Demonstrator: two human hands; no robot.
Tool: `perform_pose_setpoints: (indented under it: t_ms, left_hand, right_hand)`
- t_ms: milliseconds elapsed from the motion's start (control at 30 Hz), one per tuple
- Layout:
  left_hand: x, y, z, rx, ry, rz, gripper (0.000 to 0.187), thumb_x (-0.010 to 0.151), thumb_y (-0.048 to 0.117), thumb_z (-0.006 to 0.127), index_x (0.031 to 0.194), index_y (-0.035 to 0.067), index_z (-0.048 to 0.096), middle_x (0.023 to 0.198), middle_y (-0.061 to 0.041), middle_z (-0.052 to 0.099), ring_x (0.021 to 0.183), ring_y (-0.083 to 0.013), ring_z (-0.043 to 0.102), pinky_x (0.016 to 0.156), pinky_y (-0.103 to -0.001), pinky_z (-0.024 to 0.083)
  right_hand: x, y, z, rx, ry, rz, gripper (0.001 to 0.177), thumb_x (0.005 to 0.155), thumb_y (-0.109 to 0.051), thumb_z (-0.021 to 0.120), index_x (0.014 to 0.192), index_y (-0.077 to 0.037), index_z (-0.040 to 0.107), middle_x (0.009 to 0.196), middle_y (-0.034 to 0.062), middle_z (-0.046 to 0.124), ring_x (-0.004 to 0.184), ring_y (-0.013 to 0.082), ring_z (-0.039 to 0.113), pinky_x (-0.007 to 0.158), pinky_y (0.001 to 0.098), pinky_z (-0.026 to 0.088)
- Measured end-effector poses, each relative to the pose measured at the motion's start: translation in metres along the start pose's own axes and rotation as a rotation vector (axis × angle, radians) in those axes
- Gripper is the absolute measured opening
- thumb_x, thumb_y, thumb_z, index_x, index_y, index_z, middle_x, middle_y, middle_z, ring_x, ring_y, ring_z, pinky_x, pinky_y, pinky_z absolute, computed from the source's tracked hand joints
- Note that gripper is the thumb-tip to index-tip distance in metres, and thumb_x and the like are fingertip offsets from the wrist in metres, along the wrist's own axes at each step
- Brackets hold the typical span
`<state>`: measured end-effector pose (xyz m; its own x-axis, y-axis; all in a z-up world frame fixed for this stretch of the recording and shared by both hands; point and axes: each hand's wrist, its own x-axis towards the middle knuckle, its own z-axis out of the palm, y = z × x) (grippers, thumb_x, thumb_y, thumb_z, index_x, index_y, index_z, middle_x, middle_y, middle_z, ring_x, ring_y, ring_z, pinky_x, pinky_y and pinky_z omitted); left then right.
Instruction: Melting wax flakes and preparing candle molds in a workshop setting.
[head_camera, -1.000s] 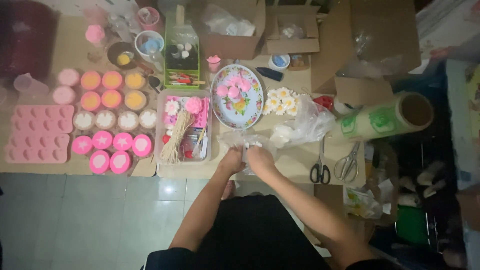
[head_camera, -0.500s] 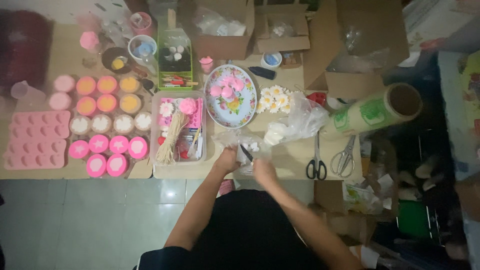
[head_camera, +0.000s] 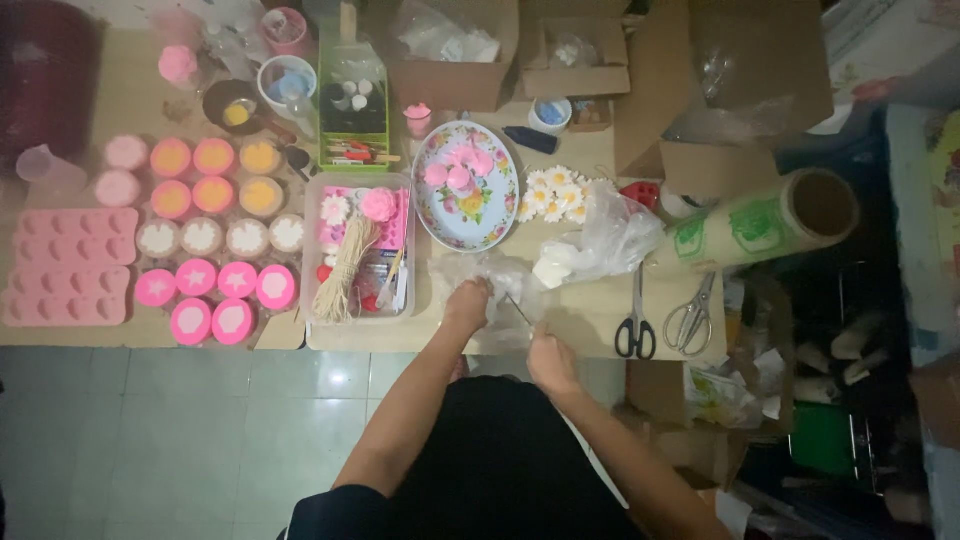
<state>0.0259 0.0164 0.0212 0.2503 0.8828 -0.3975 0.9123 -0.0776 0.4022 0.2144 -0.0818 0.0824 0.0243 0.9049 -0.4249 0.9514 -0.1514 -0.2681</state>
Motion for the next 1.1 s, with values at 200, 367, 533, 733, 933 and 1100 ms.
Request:
perform_pose_setpoints:
  t_ms: [200,367,533,733,933,1100]
  left_hand:
    - [0.011,0.001,0.0,0.109,-0.084,0.062,0.083,0.065,0.013,0.091,0.134,-0.008,0.05,0.11,-0.025,0.067,0.103,-0.0371,0.07,0.085,-0.042,0.06]
    - [0.015,0.0,0.001,0.118,-0.185,0.018,0.087,0.064,0.017,0.095,0.135,-0.006,0.051,0.115,-0.026,0.069,0.106,-0.0377,0.071,0.086,-0.042,0.061]
    - [0.006,-0.004,-0.011,-0.018,-0.171,0.03,0.125,0.055,0.023,0.102,0.152,-0.001,0.026,0.128,-0.027,0.06,0.115,-0.0409,0.063,0.095,-0.045,0.055]
    - [0.004,-0.001,-0.018,-0.064,-0.118,0.032,0.129,0.051,0.018,0.1,0.155,0.001,0.025,0.128,-0.025,0.062,0.116,-0.0406,0.064,0.096,-0.044,0.055]
    - [0.004,0.001,-0.022,-0.116,-0.134,0.019,0.122,0.051,0.012,0.099,0.151,0.004,0.029,0.125,-0.026,0.062,0.115,-0.0417,0.063,0.096,-0.046,0.054]
    - [0.01,0.004,-0.021,-0.079,-0.154,-0.008,0.11,0.053,0.011,0.097,0.146,0.007,0.038,0.123,-0.024,0.064,0.114,-0.0406,0.065,0.094,-0.046,0.056]
  right_hand:
    - [0.011,-0.001,0.015,0.03,-0.077,0.069,0.032,0.097,-0.014,0.044,0.122,0.004,0.055,0.101,0.0298,0.071,0.093,0.0446,0.072,0.084,0.0537,0.056]
    - [0.036,0.023,0.064,0.049,-0.093,0.072,0.032,0.096,-0.012,0.046,0.123,0.001,0.056,0.104,0.029,0.071,0.097,0.045,0.07,0.085,0.0536,0.055]
    - [0.008,-0.057,-0.089,0.153,-0.221,0.175,0.028,0.1,-0.015,0.045,0.114,0.003,0.06,0.099,0.028,0.071,0.093,0.0437,0.073,0.082,0.0535,0.058]
    - [0.015,-0.026,-0.069,0.07,0.035,0.112,0.025,0.096,-0.014,0.048,0.109,0.004,0.061,0.091,0.0309,0.071,0.089,0.0486,0.07,0.08,0.0577,0.055]
    - [0.013,-0.016,-0.039,0.045,-0.064,0.102,0.028,0.095,-0.014,0.048,0.112,0.005,0.06,0.091,0.0308,0.072,0.09,0.0469,0.072,0.082,0.057,0.056]
    - [0.025,0.005,0.008,0.062,-0.047,0.116,0.03,0.099,-0.017,0.046,0.118,0.002,0.06,0.094,0.0323,0.071,0.091,0.0481,0.071,0.085,0.0571,0.055]
